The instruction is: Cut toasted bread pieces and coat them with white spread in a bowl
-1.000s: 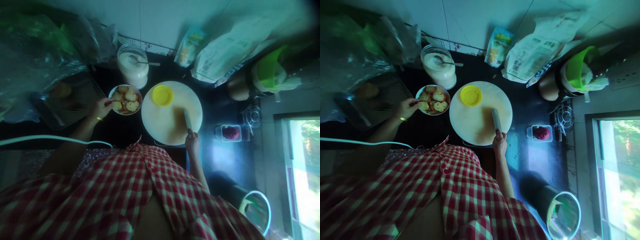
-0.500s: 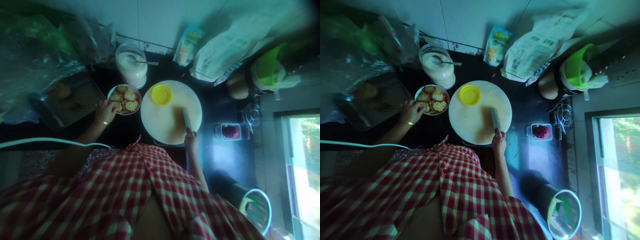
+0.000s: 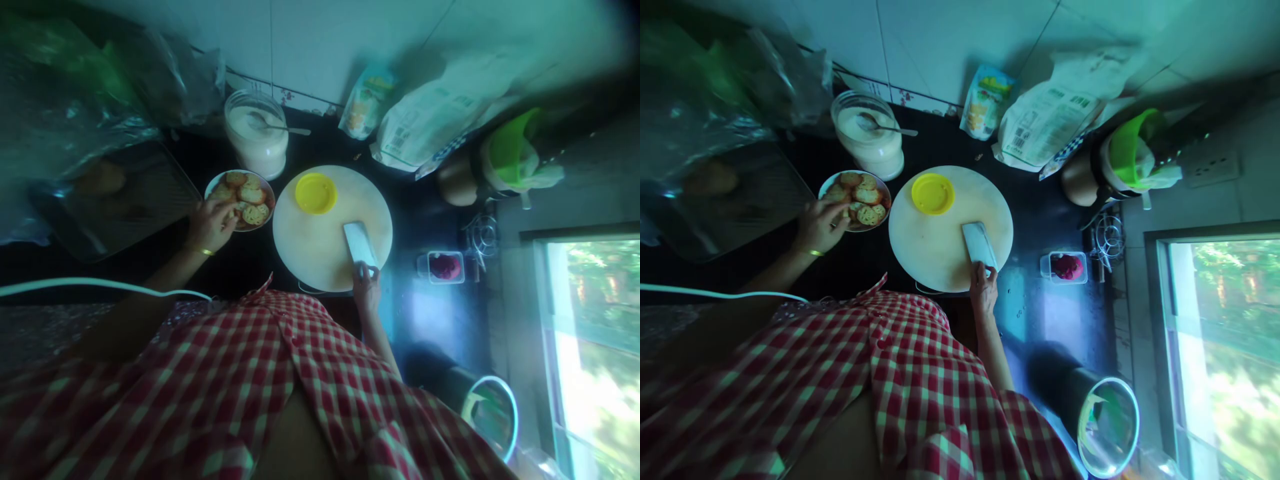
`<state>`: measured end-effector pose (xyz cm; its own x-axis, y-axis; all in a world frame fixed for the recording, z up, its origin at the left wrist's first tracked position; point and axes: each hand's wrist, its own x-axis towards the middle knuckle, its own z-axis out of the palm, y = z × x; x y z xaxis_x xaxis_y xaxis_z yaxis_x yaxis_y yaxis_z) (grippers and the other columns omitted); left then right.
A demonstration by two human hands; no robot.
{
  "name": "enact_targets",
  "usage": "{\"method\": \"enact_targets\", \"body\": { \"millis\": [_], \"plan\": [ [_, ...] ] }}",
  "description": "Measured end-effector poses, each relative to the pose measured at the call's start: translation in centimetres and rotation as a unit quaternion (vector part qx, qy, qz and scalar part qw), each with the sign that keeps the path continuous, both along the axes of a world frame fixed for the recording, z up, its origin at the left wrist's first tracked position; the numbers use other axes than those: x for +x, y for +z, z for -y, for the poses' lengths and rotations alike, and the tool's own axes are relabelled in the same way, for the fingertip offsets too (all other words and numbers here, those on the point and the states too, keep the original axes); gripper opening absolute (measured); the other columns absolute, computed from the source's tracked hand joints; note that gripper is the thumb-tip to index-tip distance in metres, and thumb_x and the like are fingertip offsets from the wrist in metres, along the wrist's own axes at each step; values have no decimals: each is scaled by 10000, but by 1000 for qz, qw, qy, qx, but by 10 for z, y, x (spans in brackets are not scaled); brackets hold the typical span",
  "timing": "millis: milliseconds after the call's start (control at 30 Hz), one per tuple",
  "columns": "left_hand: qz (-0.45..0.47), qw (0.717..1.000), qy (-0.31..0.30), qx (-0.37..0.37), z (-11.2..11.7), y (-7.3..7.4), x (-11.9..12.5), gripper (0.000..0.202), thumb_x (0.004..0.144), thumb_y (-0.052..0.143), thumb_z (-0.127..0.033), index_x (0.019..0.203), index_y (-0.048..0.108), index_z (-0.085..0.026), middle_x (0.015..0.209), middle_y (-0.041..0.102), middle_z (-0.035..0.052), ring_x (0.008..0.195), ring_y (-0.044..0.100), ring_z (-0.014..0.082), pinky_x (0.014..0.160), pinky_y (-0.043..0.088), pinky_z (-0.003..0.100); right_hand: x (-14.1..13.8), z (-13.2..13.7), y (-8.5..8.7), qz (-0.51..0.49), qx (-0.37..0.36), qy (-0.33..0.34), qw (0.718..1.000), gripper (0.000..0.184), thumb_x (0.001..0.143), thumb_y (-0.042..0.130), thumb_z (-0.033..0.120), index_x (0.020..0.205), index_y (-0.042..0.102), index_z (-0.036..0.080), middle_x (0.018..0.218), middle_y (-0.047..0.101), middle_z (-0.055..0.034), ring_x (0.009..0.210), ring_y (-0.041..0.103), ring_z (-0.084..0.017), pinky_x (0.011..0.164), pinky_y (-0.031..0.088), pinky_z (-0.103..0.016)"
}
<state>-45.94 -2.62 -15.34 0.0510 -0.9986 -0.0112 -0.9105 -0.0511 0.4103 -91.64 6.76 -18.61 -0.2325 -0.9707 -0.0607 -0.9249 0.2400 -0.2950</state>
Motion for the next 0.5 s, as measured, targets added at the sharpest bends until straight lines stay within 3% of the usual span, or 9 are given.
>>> {"method": "enact_targets", "body": {
  "millis": [100, 200, 333, 433, 500],
  "plan": [
    [-50, 994, 65, -79, -11, -7, 33, 460, 1052, 519, -404, 1358, 751, -151, 1332, 685, 203, 1373, 578, 359, 1266, 428, 539, 6, 12, 20, 21, -12, -2, 1000, 317, 1037, 622, 242, 1288, 803, 175, 1235, 659, -147, 1085, 620, -255, 930, 548, -356],
    [-94, 977, 129, -141, -24, -13, 61, 435, 1027, 527, -440, 1262, 764, -162, 1249, 718, 187, 1319, 608, 347, 1260, 450, 549, 39, 64, 51, 161, -41, 19, 986, 316, 1054, 594, 216, 1259, 792, 80, 1199, 712, -186, 1134, 621, -283, 1087, 525, -457],
    [-125, 960, 192, -160, -42, -18, 81, 466, 962, 541, -476, 1165, 762, -119, 1166, 737, 180, 1169, 654, 308, 1219, 502, 541, 130, 181, 83, 270, -54, 106, 955, 369, 1125, 540, 316, 1397, 721, 147, 1076, 754, -75, 966, 708, -197, 911, 606, -330],
    [-117, 952, 218, -182, -57, -15, 86, 392, 940, 553, -443, 1086, 760, -144, 1096, 743, 155, 1188, 657, 314, 1230, 500, 545, 198, 257, 95, 440, -56, 110, 889, 427, 1110, 592, 346, 1485, 631, 146, 947, 705, -21, 818, 670, -152, 792, 590, -284],
    [-119, 949, 220, -192, -68, -7, 86, 321, 959, 580, -402, 1081, 761, -166, 1066, 743, 137, 1201, 663, 321, 1240, 488, 567, 226, 289, 100, 497, -68, 98, 860, 408, 1120, 563, 384, 1455, 626, 161, 871, 661, 9, 727, 623, -134, 716, 568, -269]
  ]
}}
